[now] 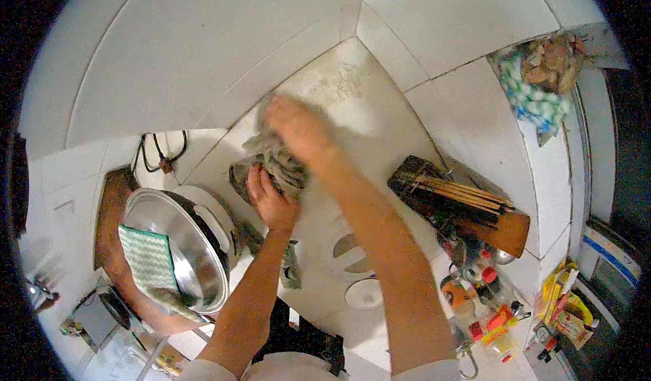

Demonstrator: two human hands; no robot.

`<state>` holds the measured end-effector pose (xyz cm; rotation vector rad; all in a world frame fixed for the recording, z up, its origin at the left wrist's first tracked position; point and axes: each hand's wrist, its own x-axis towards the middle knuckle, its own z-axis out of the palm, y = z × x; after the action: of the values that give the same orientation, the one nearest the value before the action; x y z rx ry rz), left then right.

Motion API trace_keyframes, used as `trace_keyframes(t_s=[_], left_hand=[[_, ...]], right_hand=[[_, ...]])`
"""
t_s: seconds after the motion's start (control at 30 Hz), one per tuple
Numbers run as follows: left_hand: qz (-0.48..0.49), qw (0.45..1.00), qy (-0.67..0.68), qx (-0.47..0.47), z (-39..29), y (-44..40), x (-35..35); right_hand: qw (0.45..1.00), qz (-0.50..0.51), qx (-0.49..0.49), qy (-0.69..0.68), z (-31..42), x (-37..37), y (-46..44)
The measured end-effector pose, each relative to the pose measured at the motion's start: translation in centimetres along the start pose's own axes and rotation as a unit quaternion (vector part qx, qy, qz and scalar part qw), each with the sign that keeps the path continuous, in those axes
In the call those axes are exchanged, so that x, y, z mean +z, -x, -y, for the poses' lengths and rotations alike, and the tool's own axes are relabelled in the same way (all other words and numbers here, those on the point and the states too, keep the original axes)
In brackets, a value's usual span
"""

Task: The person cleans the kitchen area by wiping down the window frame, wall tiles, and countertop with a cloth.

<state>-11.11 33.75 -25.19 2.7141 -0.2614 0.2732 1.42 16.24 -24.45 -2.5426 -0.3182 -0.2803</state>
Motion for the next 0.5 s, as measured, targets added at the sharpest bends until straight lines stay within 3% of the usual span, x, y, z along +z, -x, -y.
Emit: trace_keyframes(t_s=[0.03,0.07,0.13,0.2,0.27,0.33,0.43,0.47,0.5], left_hand=[[0.009,1.0,0.015,0.002,-0.1,-0.1,0.2],[0.017,0.999,0.028,-0.002,-0.2,-0.2,0.1],[0.035,0.999,0.029,0.013,-0.7,-1.0,-0.8],[0.023,0.999,0.025,0.008,-0.9,-1.0,-0.6],[0.017,1.0,0.021,0.013,-0.6,-1.2,-1.0],[0.014,1.0,0.026,0.005,-0.6,-0.8,-0.5],[0.049,0.999,0.015,-0.001,-0.4,-0.5,-0.7],[0.04,0.999,0.017,0.01,-0.2,-0.9,-0.7],[0.032,0.999,0.017,0.015,-0.5,-1.2,-0.7]], right_hand=[[0.998,-0.036,0.041,0.043,-3.1,-0.5,-0.4],[0.981,-0.144,0.127,0.032,-7.6,-1.6,-0.9],[0.93,-0.263,0.257,0.006,-9.0,-0.9,-2.1],[0.881,-0.318,0.35,0.001,-5.7,0.2,-4.1],[0.938,-0.228,0.204,0.165,0.4,3.1,-3.6],[0.99,-0.103,0.092,0.035,4.1,2.8,-1.1],[0.994,-0.041,-0.03,0.098,0.5,-0.6,-0.2],[0.981,-0.083,0.038,0.17,-1.9,0.1,-1.0],[0.975,-0.056,0.199,0.078,-2.9,-2.1,-2.6]])
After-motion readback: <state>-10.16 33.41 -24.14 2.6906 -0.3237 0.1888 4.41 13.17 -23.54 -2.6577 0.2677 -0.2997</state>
